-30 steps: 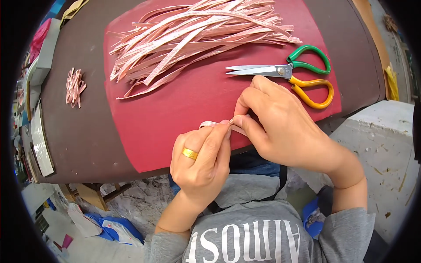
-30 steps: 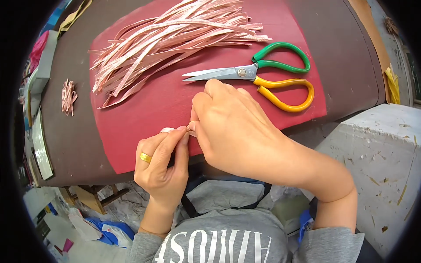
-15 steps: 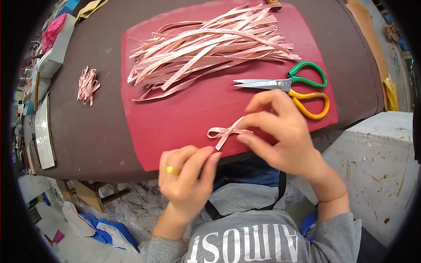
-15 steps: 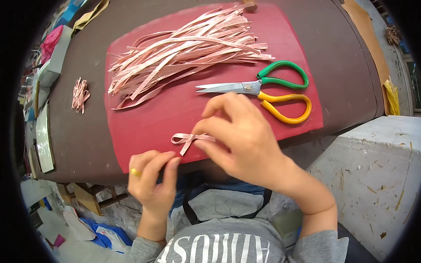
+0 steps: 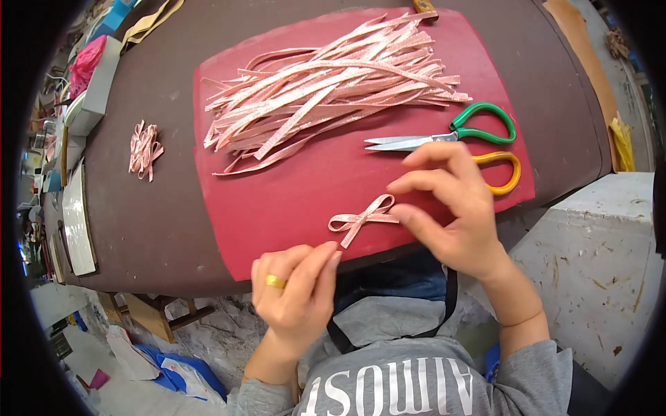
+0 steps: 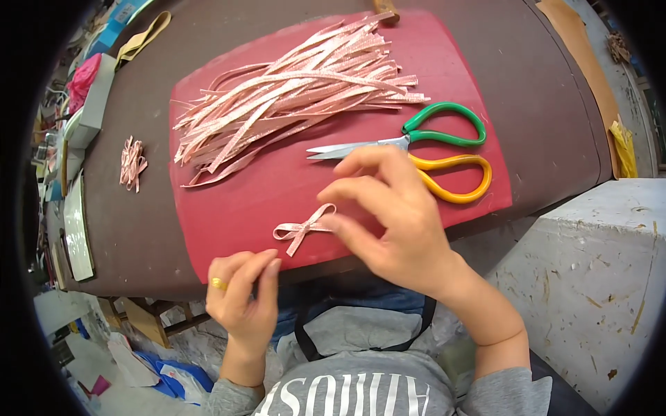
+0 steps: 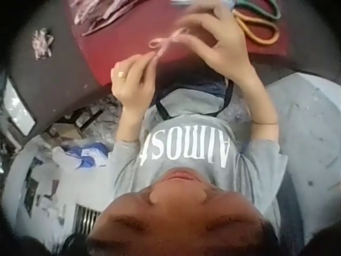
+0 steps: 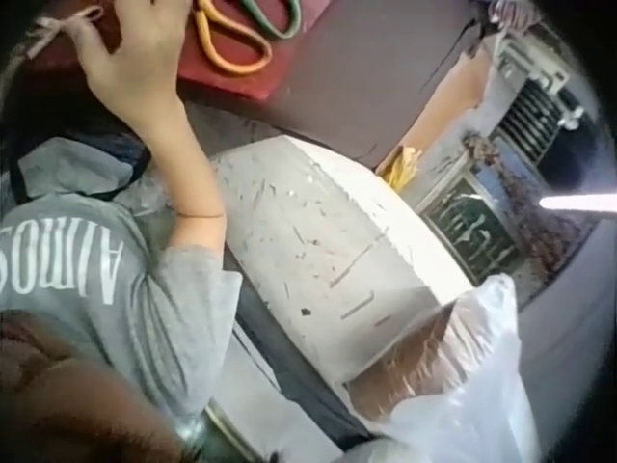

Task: The person is manually tying small pink ribbons into bows and trimming them with scissors.

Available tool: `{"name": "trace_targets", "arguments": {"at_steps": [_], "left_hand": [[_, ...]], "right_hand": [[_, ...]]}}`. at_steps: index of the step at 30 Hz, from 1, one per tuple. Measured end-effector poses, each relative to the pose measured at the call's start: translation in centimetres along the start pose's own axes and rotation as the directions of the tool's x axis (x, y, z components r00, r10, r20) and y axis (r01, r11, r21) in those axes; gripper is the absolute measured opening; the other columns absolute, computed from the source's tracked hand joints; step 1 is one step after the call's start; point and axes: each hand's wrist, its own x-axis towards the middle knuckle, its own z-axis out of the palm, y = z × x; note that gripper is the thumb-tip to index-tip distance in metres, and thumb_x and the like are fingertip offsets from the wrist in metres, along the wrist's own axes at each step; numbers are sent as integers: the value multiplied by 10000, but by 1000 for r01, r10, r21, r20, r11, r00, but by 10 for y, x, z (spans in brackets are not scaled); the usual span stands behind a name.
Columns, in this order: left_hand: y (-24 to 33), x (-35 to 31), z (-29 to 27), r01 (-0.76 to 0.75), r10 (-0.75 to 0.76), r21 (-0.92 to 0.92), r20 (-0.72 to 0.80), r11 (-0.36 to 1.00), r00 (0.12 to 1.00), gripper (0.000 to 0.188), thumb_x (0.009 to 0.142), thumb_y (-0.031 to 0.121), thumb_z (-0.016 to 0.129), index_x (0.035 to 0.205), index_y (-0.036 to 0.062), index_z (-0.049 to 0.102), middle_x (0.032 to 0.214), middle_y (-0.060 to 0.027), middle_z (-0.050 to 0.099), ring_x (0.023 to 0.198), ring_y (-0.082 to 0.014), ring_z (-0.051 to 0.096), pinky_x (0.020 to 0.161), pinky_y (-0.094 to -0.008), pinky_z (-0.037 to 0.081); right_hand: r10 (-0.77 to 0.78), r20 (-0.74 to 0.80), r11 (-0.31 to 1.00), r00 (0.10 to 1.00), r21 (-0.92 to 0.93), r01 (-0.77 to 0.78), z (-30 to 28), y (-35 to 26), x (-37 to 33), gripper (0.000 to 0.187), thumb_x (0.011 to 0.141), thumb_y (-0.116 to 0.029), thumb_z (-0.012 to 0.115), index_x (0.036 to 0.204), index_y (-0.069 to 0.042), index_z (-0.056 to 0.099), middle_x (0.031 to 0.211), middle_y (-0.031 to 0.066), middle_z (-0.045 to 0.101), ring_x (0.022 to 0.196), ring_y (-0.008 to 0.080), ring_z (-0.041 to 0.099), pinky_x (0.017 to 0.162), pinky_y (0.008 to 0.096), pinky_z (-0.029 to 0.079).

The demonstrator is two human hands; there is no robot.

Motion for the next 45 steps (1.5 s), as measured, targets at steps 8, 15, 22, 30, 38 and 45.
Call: {"name": "trace_targets", "arguments": {"at_steps": [8,15,22,30,38,45], "left_hand": [[-10,28,8,-49,54,-32,167,998,984,130,754,28,732,864,55,669,906,-36,593,694,-170,493,632,-289,429],[-29,40,-5,-37,118,-236,341,971,933,136,756,10,719,877,49,672,926,-52,591,733,-182,511,645,-282,439],[-29,28,-17,145,-68,-328,236,933,969,144,745,4,723,870,73,709,888,-28,610,760,-168,524,679,-261,444],[-16,47,11,-105,164,-251,228,962,960,199,686,0,780,868,69,738,860,-6,631,776,-127,520,632,-240,446],[-15,44,15,-53,114,-273,211,960,971,193,699,17,785,875,83,740,865,-7,636,777,-124,518,633,-244,447],[-4,31,14,51,-13,-281,137,958,991,161,746,27,745,896,74,708,860,-4,630,736,-149,527,710,-260,446]], "right_hand": [[-14,-17,981,1000,-194,11,23,-1,1,125,714,-75,765,823,-65,704,1025,39,549,764,149,432,689,259,380],[4,33,983,999,-184,2,19,1,2,133,703,-95,783,808,-68,706,1056,44,548,760,144,431,697,257,379],[161,-197,987,967,43,-155,2,-10,-12,153,698,-41,766,818,-28,672,1114,76,531,836,177,476,819,302,400],[82,-109,956,991,-273,-109,14,-7,-13,119,735,-104,739,739,-70,625,1105,82,538,856,197,475,809,333,354],[80,-88,952,993,-289,-103,17,-4,-15,138,742,-131,738,727,-74,613,1094,84,542,890,208,466,836,349,319],[206,-115,976,972,-43,-212,5,-20,-20,70,769,-43,718,801,-25,658,1117,78,538,840,143,488,749,250,392]]}}
